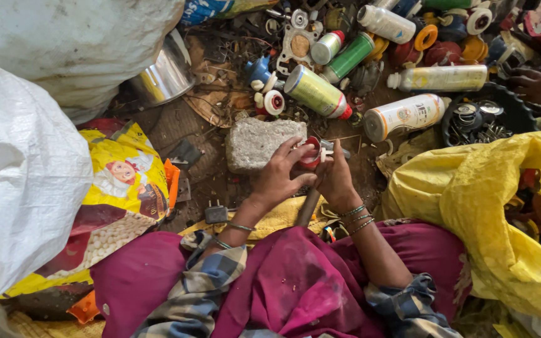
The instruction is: The person sits on the ground and uses a hammer to break apart small plastic objects on a stone block. They handle several items including a white plastic cap, a red plastic piece, and a yellow plastic housing, striking each with the hammer to separate components.
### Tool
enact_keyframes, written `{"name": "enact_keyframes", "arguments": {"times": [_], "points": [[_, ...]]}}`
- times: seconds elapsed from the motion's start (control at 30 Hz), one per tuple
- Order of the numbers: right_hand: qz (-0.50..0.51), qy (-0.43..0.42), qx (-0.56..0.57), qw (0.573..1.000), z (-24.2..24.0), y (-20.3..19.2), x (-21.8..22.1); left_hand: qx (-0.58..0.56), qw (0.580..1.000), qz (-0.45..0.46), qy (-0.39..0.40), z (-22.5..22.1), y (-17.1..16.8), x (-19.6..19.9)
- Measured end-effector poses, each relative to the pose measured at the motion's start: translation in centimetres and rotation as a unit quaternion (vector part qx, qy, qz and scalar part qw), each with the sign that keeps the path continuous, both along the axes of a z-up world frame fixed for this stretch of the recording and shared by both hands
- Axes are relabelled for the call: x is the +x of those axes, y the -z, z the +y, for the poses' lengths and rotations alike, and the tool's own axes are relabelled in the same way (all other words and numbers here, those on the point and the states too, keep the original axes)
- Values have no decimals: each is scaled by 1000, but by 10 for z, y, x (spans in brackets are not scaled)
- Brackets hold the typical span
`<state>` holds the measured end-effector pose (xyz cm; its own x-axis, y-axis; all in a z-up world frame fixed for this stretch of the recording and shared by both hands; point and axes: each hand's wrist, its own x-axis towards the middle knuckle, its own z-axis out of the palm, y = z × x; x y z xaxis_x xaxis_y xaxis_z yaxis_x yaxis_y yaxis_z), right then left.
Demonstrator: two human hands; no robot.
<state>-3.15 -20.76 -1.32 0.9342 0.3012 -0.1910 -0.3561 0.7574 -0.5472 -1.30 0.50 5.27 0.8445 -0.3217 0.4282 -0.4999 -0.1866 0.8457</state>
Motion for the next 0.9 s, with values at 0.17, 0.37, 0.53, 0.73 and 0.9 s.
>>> {"name": "enact_keyframes", "arguments": {"times": [0.17,0.37,0.53,0.73,0.9], "points": [[63,-93,-198,974,20,-35,-5,-48,993,91,-49,-1,29,6],[-101,-111,-627,765,28,-77,-25,36,985,64,-157,26,66,15],[-97,-56,-824,555,2,-54,-62,75,976,59,-198,36,89,16],[13,-124,-856,502,-10,8,-68,84,978,17,-191,45,106,16],[-7,-44,-861,507,-6,43,-65,90,979,19,-180,51,105,10]]}}
